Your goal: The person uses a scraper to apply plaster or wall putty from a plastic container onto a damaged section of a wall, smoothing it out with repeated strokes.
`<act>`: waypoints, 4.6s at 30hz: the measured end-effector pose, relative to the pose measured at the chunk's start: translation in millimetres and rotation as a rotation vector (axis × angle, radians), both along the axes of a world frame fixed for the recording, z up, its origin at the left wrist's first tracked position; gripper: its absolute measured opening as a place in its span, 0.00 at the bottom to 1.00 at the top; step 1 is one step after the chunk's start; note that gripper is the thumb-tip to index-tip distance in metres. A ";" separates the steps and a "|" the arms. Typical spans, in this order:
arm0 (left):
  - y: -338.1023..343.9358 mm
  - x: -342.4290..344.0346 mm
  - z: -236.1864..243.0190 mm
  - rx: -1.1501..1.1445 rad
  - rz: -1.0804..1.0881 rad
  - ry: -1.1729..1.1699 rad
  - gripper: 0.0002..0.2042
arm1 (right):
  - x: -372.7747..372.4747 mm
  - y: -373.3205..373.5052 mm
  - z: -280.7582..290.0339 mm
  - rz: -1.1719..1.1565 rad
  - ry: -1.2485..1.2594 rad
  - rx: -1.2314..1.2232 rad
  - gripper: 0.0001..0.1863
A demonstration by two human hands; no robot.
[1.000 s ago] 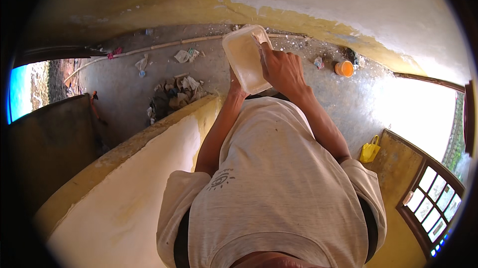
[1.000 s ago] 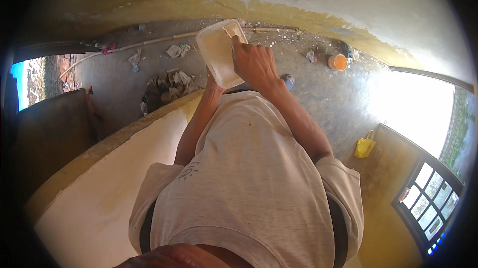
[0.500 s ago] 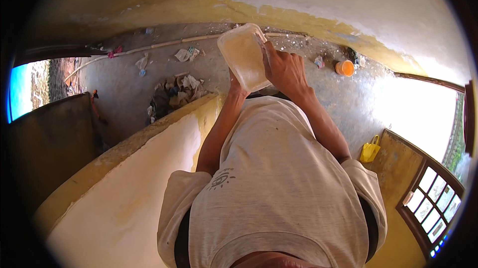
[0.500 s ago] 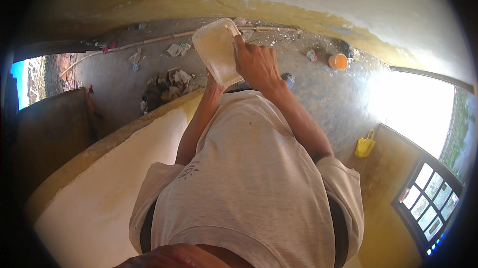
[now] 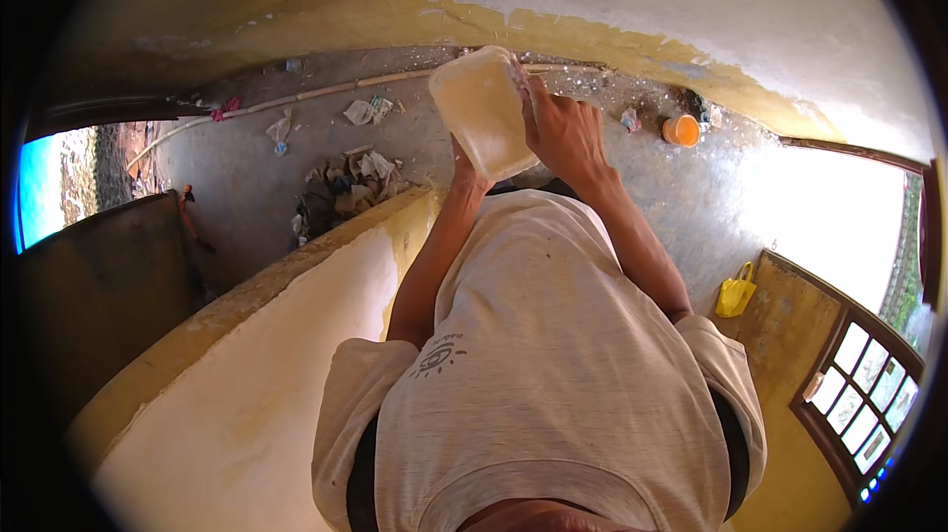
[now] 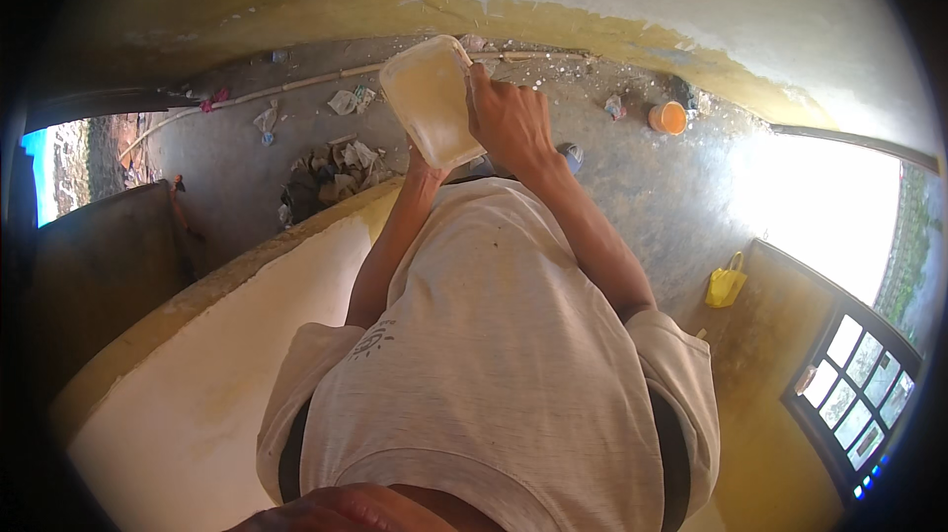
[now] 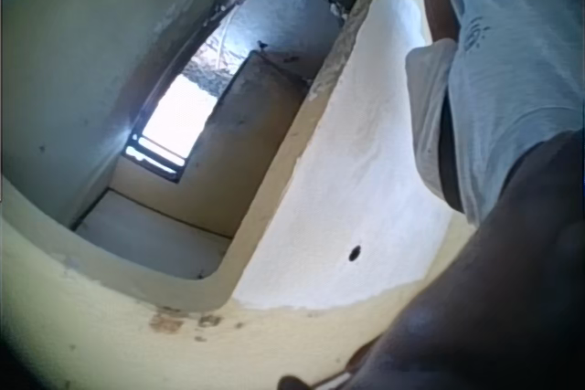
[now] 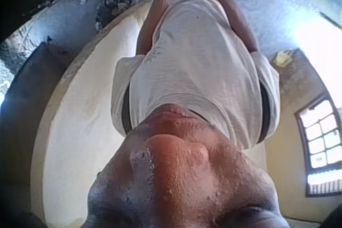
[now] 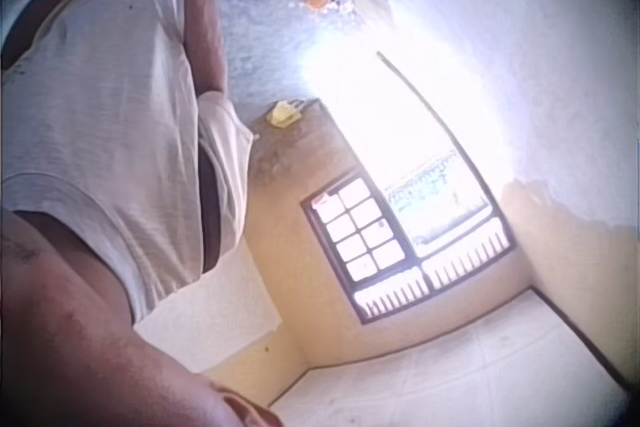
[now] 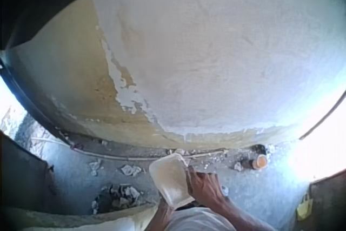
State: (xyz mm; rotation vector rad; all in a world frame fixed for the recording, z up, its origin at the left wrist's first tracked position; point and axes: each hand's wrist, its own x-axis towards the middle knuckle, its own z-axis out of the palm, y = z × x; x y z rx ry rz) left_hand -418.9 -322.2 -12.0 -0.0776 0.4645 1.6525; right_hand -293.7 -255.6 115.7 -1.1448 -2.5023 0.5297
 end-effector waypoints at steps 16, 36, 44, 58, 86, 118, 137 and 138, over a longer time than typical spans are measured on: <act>-5.1 3.6 -2.7 0.008 0.050 0.023 0.23 | 1.4 -13.9 -15.2 0.080 0.017 -0.006 0.15; 10.3 7.9 19.2 -0.008 0.027 0.103 0.26 | 4.4 -10.3 -8.8 -0.021 0.052 -0.061 0.14; 13.1 12.0 16.1 -0.019 0.025 0.116 0.25 | 4.7 -11.4 -8.7 0.030 0.086 -0.116 0.17; 41.9 44.8 24.3 -0.012 0.052 0.224 0.23 | 26.3 0.8 8.8 -0.047 0.235 -0.051 0.14; 129.3 183.1 28.8 -0.084 0.010 0.340 0.28 | 168.0 107.4 7.2 0.075 0.030 -0.056 0.16; 175.4 312.7 39.1 -0.027 0.085 0.118 0.27 | 307.1 164.5 2.6 0.152 0.080 -0.058 0.12; 176.8 328.8 44.2 -0.036 0.047 0.211 0.31 | 335.5 175.8 -1.6 -0.002 0.161 -0.127 0.12; 176.8 327.9 42.3 -0.065 0.065 0.307 0.31 | 334.4 175.3 1.5 0.022 0.206 -0.140 0.12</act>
